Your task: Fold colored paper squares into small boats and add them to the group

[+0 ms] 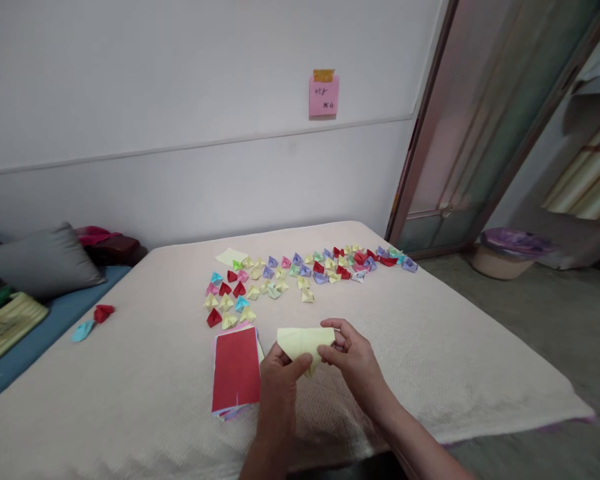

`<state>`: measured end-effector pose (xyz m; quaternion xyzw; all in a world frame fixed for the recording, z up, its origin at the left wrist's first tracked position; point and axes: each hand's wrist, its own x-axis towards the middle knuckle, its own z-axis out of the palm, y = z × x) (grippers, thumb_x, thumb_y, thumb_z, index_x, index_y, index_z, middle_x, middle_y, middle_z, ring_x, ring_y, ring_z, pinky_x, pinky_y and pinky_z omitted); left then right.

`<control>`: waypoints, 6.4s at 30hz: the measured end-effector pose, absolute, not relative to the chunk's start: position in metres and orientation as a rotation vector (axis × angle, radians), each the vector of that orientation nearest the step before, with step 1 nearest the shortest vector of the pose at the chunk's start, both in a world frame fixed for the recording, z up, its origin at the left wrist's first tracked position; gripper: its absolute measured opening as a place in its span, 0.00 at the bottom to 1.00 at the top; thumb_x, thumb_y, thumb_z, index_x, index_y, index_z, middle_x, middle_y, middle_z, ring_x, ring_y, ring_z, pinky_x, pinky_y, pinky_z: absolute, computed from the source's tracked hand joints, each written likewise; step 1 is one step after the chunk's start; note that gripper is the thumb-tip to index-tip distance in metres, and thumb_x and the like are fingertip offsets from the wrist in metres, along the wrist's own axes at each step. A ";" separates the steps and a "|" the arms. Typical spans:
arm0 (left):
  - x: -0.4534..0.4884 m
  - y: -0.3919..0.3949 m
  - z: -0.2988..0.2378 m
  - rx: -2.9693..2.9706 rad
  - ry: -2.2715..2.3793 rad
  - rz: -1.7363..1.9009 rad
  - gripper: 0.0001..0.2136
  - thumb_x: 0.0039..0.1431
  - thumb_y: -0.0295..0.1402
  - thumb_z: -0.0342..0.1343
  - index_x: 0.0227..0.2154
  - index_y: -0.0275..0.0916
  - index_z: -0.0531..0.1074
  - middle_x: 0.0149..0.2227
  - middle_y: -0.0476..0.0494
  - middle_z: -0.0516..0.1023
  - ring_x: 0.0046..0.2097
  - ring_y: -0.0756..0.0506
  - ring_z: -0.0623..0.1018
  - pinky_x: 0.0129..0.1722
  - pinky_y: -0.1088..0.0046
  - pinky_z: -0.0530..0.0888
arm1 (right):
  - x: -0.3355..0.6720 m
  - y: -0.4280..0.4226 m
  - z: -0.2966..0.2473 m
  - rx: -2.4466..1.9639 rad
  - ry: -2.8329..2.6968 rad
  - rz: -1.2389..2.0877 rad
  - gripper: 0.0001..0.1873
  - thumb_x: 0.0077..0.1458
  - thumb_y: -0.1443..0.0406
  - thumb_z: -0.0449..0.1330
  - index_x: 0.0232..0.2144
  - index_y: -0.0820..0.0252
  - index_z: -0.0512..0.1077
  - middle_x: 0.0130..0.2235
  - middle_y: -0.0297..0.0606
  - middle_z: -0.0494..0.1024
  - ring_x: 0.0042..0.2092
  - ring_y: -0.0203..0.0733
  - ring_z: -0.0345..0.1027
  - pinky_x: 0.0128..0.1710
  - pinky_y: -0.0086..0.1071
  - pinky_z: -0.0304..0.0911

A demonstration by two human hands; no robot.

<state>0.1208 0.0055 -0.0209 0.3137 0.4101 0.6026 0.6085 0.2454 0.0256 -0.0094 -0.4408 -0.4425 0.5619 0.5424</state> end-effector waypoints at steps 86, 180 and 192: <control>0.095 0.013 -0.021 1.015 1.306 1.419 0.10 0.43 0.33 0.63 0.32 0.39 0.74 0.18 0.56 0.64 0.23 0.53 0.62 0.23 0.79 0.59 | 0.262 0.031 -0.006 -1.079 -1.135 1.234 0.08 0.39 0.66 0.64 0.27 0.59 0.73 0.18 0.26 0.65 0.22 0.34 0.59 0.23 0.28 0.55; 0.108 0.007 -0.016 1.100 1.229 1.211 0.07 0.51 0.35 0.54 0.25 0.36 0.71 0.22 0.53 0.69 0.26 0.50 0.67 0.28 0.76 0.64 | 0.244 0.026 -0.014 -0.999 -1.183 1.522 0.09 0.40 0.66 0.62 0.28 0.60 0.67 0.20 0.26 0.68 0.24 0.35 0.64 0.28 0.30 0.60; 0.111 0.000 -0.011 1.486 1.594 1.551 0.06 0.52 0.29 0.53 0.34 0.40 0.71 0.45 0.41 0.71 0.50 0.42 0.69 0.50 0.63 0.65 | 0.236 0.019 -0.020 -1.076 -1.421 1.259 0.07 0.45 0.70 0.57 0.31 0.58 0.69 0.21 0.25 0.67 0.24 0.34 0.60 0.26 0.27 0.55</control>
